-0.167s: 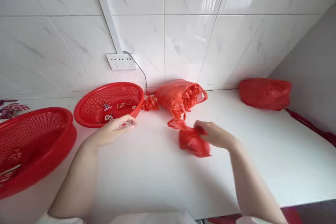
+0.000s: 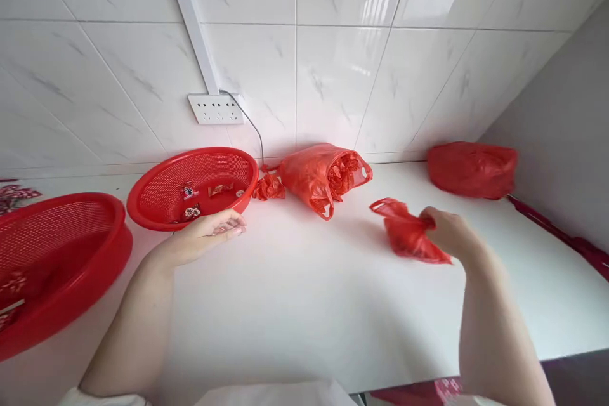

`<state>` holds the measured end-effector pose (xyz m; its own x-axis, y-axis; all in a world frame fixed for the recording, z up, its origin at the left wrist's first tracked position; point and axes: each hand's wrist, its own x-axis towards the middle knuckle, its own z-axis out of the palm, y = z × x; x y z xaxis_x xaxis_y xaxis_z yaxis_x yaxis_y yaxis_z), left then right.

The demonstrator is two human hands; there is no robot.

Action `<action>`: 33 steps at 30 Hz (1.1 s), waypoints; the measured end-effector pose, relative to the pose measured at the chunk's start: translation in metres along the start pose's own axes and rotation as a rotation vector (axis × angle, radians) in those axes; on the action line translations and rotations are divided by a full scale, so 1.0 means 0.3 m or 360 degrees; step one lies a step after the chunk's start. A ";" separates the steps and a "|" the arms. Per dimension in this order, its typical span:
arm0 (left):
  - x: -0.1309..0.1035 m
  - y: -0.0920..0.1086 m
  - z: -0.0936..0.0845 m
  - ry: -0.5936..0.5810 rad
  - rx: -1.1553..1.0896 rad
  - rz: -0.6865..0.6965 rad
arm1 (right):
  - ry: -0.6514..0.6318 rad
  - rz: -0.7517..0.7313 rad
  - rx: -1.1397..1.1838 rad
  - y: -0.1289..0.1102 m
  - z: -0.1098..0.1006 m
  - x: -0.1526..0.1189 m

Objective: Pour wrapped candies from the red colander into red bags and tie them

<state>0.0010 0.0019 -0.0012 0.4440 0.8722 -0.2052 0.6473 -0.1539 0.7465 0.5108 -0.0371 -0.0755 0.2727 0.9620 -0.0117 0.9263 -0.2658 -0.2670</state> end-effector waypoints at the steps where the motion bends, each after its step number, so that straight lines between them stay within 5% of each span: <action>1: 0.003 -0.001 0.001 -0.0004 0.0013 0.0006 | -0.0009 0.0192 -0.0069 0.056 -0.007 0.021; 4: 0.010 -0.008 0.007 -0.0026 0.0051 0.0010 | 0.0141 0.0518 -0.0226 0.130 -0.024 0.076; 7: 0.016 -0.017 0.015 -0.0063 0.0066 0.0007 | 0.0351 0.0390 -0.0242 0.038 -0.019 0.102; 11: 0.020 -0.030 0.026 -0.0077 0.0095 0.0003 | 0.0222 -0.0392 0.0102 -0.299 0.044 0.082; 15: 0.019 -0.033 0.034 -0.0093 0.0128 -0.0041 | -0.0163 -0.1350 0.0613 -0.691 0.174 0.066; 17: 0.016 -0.030 0.036 -0.0100 0.0140 -0.0044 | -0.0157 -0.1464 0.0661 -0.847 0.262 0.091; 20: 0.008 -0.021 0.038 -0.0103 0.0169 -0.0046 | -0.0145 -0.1087 0.0613 -1.004 0.396 0.154; 23: 0.002 -0.017 0.036 -0.0101 0.0200 -0.0057 | -0.0337 -0.0796 0.0473 -1.074 0.492 0.201; 26: 0.000 -0.021 0.030 -0.0082 0.0229 -0.0066 | -0.0387 -0.0829 0.0422 -1.076 0.528 0.207; 29: 0.003 -0.030 0.025 -0.0060 0.0207 -0.0059 | -0.0433 -0.0860 0.0386 -1.039 0.505 0.193; 33: 0.012 -0.034 0.037 0.0092 0.0059 0.0018 | -0.0606 -0.0905 0.0385 -0.980 0.389 0.159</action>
<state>0.0030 0.0014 -0.0164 0.4159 0.8954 -0.1592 0.6652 -0.1802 0.7246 0.2212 0.0941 -0.1100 -0.3844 0.9139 -0.1302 0.8024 0.2610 -0.5368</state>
